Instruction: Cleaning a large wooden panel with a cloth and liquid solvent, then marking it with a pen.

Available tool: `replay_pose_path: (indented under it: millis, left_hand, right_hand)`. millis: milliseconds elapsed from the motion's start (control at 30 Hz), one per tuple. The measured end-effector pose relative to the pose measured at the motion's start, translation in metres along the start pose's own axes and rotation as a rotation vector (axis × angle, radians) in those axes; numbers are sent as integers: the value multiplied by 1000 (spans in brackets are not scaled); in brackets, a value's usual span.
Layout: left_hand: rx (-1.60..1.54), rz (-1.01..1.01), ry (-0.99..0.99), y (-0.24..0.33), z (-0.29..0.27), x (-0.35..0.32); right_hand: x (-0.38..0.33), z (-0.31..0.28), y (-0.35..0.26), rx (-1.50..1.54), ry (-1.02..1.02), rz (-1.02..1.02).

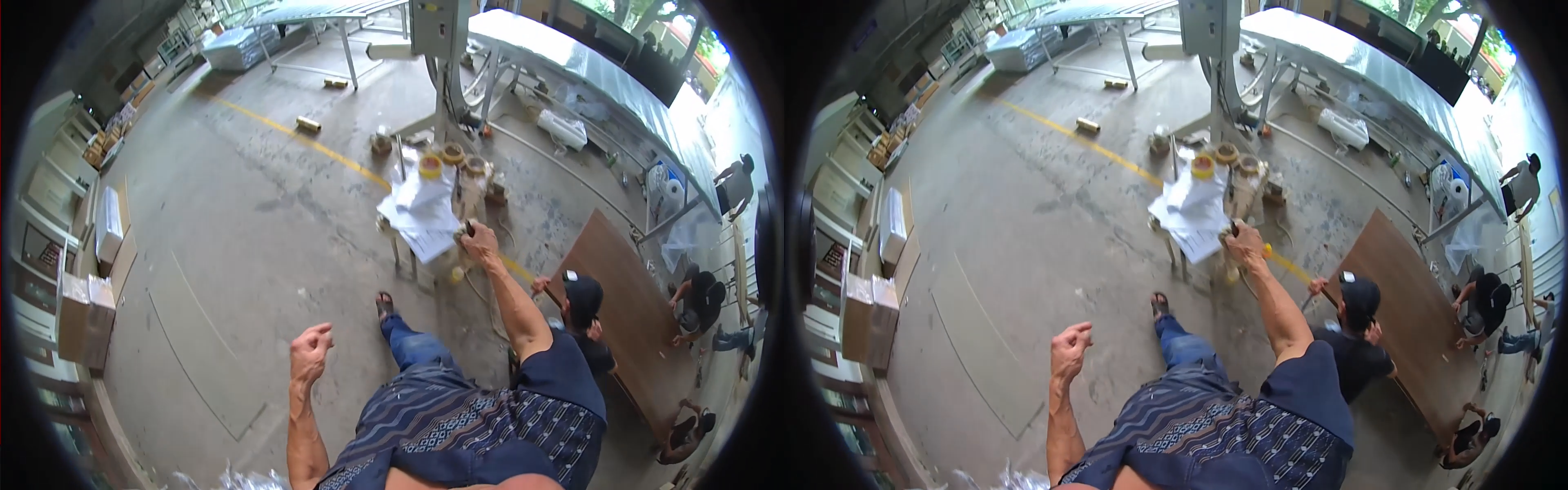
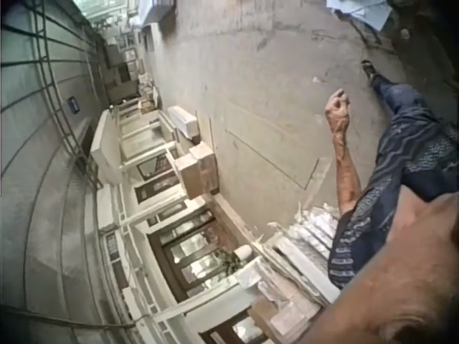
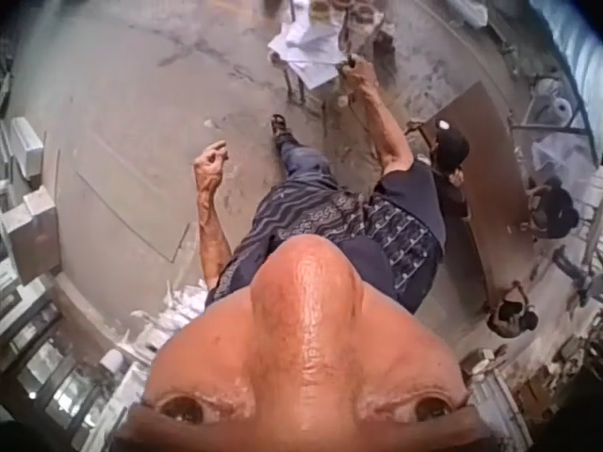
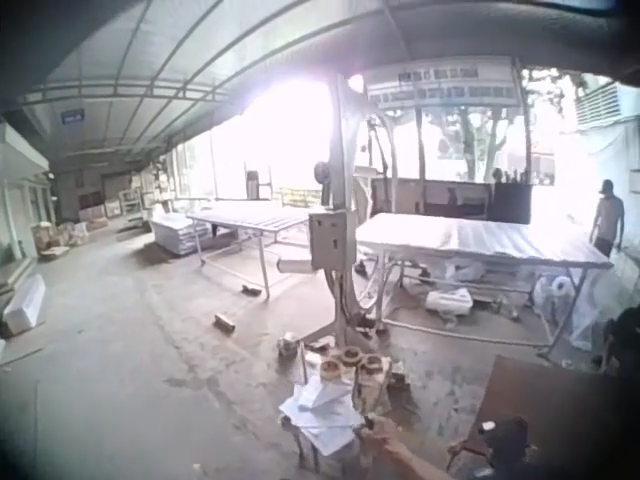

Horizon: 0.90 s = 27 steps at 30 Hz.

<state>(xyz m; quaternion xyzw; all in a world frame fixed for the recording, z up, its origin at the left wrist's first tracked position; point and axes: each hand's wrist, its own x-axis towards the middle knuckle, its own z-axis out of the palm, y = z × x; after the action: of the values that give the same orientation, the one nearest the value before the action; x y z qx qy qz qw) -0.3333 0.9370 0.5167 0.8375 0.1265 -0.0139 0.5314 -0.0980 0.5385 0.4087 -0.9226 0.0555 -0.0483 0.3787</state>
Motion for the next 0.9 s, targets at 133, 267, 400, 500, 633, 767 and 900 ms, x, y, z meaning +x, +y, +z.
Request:
replay_pose_path:
  millis: [133,267,400,500,633,767,900]
  left_hand:
    - [89,-164,193,-96,-67,44]
    - [11,-782,260,-202,-122,34]
    - [283,-873,-81,-320,-166,-31]
    - [333,-846,-177,-325,-198,27]
    - [371,-702,-255,-328,-203,180]
    - [426,-576,-294,-305,-234,317]
    - [208,-270,-44,-151,-242,549]
  right_hand:
    - [60,36,2,-147,33,117]
    - [112,64,3,-184,26,261]
    - [140,73,14,-251,-96,417]
    - [164,93,35,-362,6,440]
    - [148,118,58,-527,1,507]
    - [152,103,41,-270,63,815]
    - [197,64,-20,-191,423,535]
